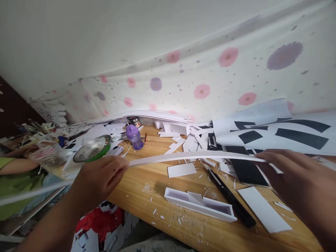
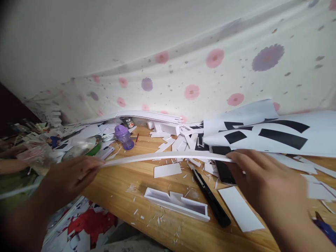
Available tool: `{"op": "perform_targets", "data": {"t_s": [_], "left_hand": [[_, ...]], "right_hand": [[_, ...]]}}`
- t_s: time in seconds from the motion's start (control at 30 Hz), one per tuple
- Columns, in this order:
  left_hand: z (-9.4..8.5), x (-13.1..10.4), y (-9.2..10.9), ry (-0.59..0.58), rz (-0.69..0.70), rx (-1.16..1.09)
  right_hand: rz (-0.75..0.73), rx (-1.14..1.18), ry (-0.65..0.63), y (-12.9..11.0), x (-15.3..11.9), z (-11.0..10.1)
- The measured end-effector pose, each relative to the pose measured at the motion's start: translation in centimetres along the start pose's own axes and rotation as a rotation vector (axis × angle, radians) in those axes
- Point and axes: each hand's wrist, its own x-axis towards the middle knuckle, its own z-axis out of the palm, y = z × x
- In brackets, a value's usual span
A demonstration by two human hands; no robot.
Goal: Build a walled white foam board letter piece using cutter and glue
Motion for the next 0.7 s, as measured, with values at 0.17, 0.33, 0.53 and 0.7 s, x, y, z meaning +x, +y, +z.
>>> {"op": "perform_targets", "data": {"t_s": [0.17, 0.33, 0.53, 0.7], "left_hand": [[6.2, -1.2, -5.7, -0.138, -0.440, -0.646], [14.4, 2.9, -12.0, 0.351, -0.974, -0.825], [21.8, 6.5, -15.6, 0.513, -0.964, -0.839], [24.0, 7.1, -15.1, 0.615, -0.928, -0.809]], "right_hand": [[-0.189, -0.018, 0.020, -4.3, 2.4, 1.9], [-0.182, 0.037, -0.091, -5.0, 2.3, 3.1], [-0.239, 0.111, -0.126, -4.5, 1.5, 4.9], [-0.247, 0.160, -0.116, -4.4, 1.2, 5.2]]}}
